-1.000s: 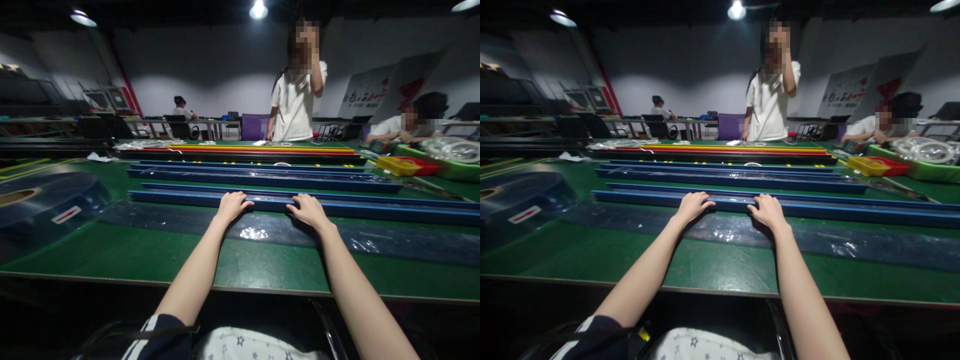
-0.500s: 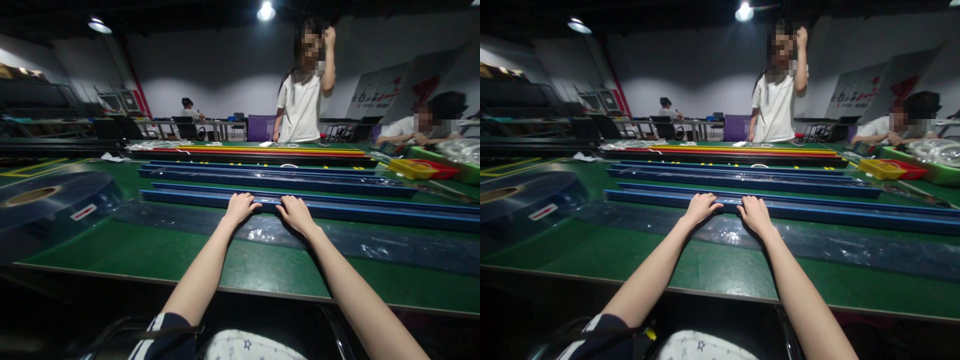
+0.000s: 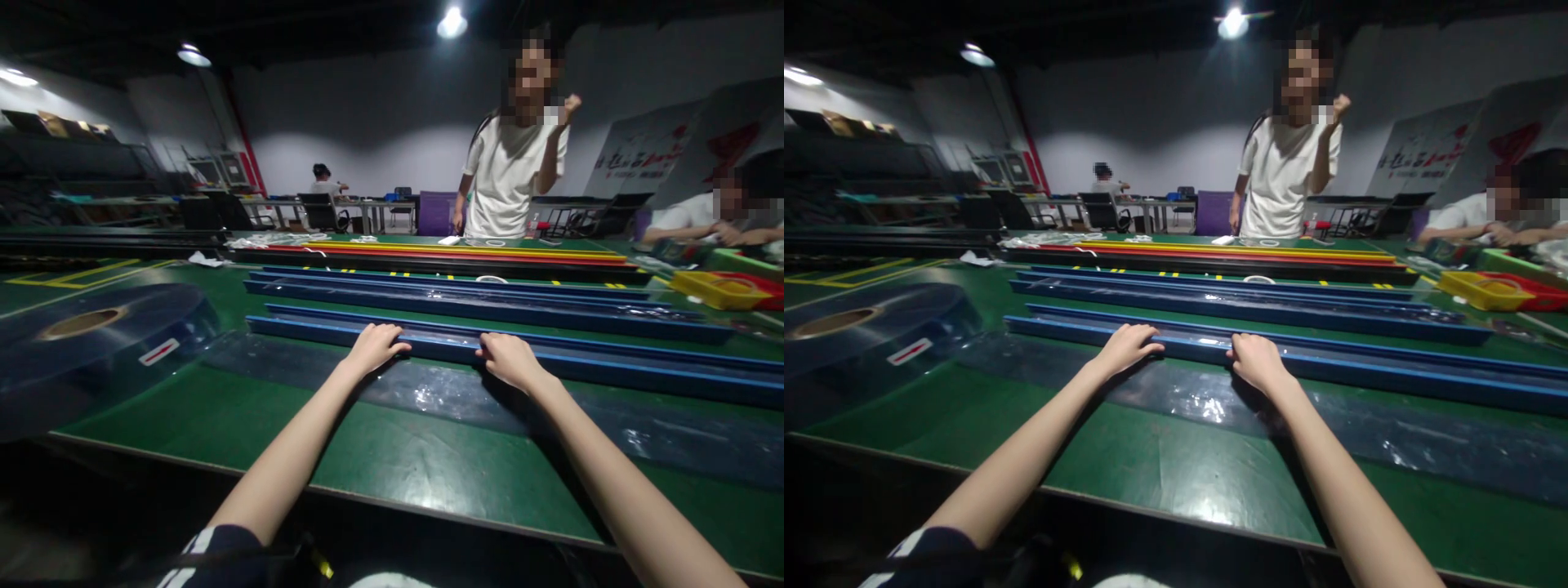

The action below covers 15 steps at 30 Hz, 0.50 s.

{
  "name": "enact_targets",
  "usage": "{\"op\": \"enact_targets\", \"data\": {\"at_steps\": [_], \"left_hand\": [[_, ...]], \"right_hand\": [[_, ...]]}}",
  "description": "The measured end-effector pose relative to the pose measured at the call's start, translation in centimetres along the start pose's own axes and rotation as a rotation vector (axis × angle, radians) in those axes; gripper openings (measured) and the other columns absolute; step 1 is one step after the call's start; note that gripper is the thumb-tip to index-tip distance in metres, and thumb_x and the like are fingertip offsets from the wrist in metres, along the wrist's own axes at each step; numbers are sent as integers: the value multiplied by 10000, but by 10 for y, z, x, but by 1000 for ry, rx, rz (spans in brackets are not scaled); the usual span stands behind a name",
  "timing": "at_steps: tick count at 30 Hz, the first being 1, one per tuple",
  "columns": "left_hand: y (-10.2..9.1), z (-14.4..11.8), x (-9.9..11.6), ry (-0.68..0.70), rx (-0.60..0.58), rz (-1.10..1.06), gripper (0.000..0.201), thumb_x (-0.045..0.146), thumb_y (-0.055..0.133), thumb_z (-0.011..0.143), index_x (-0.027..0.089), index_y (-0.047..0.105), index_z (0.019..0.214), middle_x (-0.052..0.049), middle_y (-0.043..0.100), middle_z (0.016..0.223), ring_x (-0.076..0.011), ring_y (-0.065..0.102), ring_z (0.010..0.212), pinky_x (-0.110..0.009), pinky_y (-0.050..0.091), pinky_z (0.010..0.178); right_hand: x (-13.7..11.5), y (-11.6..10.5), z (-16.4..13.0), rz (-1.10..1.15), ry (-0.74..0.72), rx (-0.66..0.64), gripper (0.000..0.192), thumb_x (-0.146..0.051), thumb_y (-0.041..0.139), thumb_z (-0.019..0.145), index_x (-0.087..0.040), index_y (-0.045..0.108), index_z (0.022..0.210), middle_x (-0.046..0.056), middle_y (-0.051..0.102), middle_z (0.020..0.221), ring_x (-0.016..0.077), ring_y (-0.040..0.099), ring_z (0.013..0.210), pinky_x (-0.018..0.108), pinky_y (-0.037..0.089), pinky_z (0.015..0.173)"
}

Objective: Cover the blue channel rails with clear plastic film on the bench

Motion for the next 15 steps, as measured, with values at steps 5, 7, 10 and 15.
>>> {"op": "enact_targets", "data": {"at_steps": [5,7,10,15], "left_hand": [[-12,-12,-33,-15,-23,69,401,558,447,815,193,605,872,-50,651,982,-194,584,943,-259,368,736],[-15,-14,-39,-4,-19,73,413,571,439,812,194,605,848,-49,658,942,-190,597,901,-255,374,714],[-13,-14,-41,39,7,74,397,559,436,821,202,590,901,-45,661,914,-179,604,863,-250,380,705],[-5,-12,-44,158,49,129,442,578,382,833,181,574,820,-48,650,810,-173,601,773,-255,373,662]], "right_hand": [[7,1,9,56,-23,-96,196,-300,428,826,-185,585,801,90,653,848,189,596,748,249,308,573],[10,2,11,109,-34,-122,201,-327,447,816,-183,584,785,87,651,830,185,590,729,248,309,571],[12,3,13,200,-78,-118,270,-401,425,827,-180,570,774,83,645,829,178,579,725,248,327,589],[7,10,15,235,-131,-54,410,-531,341,844,-191,559,774,73,635,808,181,577,741,256,359,633]]}}
Point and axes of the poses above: each hand's wrist, its own z-axis towards the middle knuckle, its own y-axis out of the palm, x = y × z, the point moved 4 cm from there along z, towards the middle knuckle
